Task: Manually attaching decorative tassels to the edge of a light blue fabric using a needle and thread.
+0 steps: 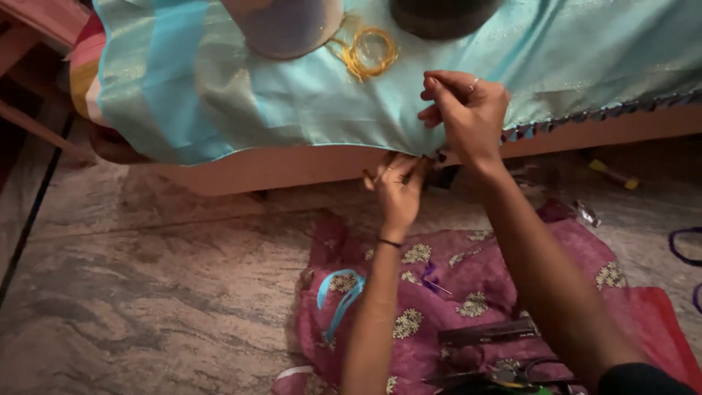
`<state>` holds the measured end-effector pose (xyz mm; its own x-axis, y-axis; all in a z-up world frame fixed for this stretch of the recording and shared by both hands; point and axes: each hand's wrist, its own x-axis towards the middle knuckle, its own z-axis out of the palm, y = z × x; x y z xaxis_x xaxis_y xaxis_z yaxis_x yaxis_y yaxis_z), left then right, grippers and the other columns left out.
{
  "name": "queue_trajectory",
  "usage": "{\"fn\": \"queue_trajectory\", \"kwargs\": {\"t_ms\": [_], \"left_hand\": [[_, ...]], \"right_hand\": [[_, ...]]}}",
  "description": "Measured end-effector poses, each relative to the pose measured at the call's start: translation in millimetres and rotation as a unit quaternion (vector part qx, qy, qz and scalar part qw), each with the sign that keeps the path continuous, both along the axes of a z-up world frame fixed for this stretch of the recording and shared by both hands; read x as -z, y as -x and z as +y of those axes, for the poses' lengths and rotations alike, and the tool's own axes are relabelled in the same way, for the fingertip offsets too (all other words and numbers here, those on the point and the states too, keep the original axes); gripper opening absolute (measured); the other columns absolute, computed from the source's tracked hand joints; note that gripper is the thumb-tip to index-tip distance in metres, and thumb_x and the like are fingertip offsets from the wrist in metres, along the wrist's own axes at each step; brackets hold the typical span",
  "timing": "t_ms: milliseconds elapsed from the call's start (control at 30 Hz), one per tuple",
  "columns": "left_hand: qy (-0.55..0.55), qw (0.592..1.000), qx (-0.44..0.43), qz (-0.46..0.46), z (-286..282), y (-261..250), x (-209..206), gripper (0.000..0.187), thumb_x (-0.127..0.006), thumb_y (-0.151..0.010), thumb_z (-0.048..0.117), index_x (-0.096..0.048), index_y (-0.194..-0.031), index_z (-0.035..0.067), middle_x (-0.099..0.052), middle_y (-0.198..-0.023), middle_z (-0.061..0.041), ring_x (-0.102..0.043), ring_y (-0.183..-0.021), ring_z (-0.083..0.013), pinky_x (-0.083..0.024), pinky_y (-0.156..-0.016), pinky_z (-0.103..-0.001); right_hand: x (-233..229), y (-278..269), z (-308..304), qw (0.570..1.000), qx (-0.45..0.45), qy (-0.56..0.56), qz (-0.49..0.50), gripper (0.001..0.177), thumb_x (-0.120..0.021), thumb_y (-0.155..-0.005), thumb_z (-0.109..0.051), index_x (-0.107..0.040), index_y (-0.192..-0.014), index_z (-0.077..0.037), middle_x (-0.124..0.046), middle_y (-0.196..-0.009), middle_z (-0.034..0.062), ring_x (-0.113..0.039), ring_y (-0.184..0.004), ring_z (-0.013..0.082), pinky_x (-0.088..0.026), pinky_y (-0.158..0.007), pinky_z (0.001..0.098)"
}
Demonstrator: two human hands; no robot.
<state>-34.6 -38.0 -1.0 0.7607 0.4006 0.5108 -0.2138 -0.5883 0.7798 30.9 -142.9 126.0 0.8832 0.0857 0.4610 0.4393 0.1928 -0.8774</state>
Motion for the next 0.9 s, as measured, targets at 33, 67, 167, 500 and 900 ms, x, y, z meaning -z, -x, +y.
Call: {"fn": "queue_trajectory", "kwargs": {"t_ms": [33,67,167,500,900], "left_hand": [[-0.008,1.0,0.0,-0.005,1.3,0.4,-0.1,0.013,-0.072,-0.092,0.026,-0.081,-0.093,0.017,-0.078,-0.103,0.003,-0.064,-0.116,-0.0241,-0.011,-0.115,-0.071],[-0.015,1.0,0.0,-0.009,1.0,1.1,0.6,0.013,-0.071,-0.093,0.026,-0.081,-0.095,0.017,-0.078,-0.105,0.003,-0.066,-0.111,-0.0233,-0.012,-0.116,-0.07],[-0.029,0.999,-0.003,0.02,3.4,3.1,1.5,0.016,-0.071,-0.095,0.032,-0.081,-0.098,0.02,-0.077,-0.1,0.006,-0.066,-0.098,-0.0211,-0.017,-0.118,-0.066],[-0.073,0.997,0.005,0.026,8.2,8.6,-9.7,0.016,-0.071,-0.097,0.03,-0.082,-0.096,0.019,-0.075,-0.093,0.007,-0.065,-0.094,-0.022,-0.019,-0.117,-0.066],[-0.081,0.995,-0.025,0.051,5.3,12.3,-10.8,0.019,-0.071,-0.096,0.035,-0.081,-0.094,0.018,-0.075,-0.094,0.006,-0.063,-0.092,-0.0211,-0.018,-0.12,-0.064]], "right_hand": [[-0.2,5.1,-4.6,1.0,-0.001,-0.006,0.017,0.02,-0.07,-0.101,-0.007,-0.074,-0.114,0.008,-0.076,-0.09,0.0141,-0.075,-0.07,0.0157,-0.062,-0.06,0.0263],[0.0,10.7,-10.7,0.999,0.0,-0.01,0.036,0.019,-0.07,-0.1,-0.006,-0.074,-0.113,0.008,-0.075,-0.089,0.0144,-0.074,-0.068,0.0154,-0.062,-0.06,0.0264],[3.2,35.1,-30.9,0.995,-0.023,-0.018,0.094,0.019,-0.069,-0.101,-0.007,-0.074,-0.111,0.008,-0.075,-0.088,0.0143,-0.072,-0.066,0.0149,-0.058,-0.057,0.0252],[-82.7,190.8,-127.0,0.986,-0.099,-0.074,0.111,0.017,-0.073,-0.094,-0.009,-0.073,-0.096,0.007,-0.07,-0.075,0.0169,-0.06,-0.055,0.0158,-0.046,-0.047,0.0293],[-59.8,185.6,-173.7,0.945,-0.293,-0.114,0.088,0.019,-0.071,-0.095,-0.016,-0.071,-0.091,0.002,-0.067,-0.073,0.0142,-0.06,-0.06,0.0199,-0.043,-0.05,0.0354]]}}
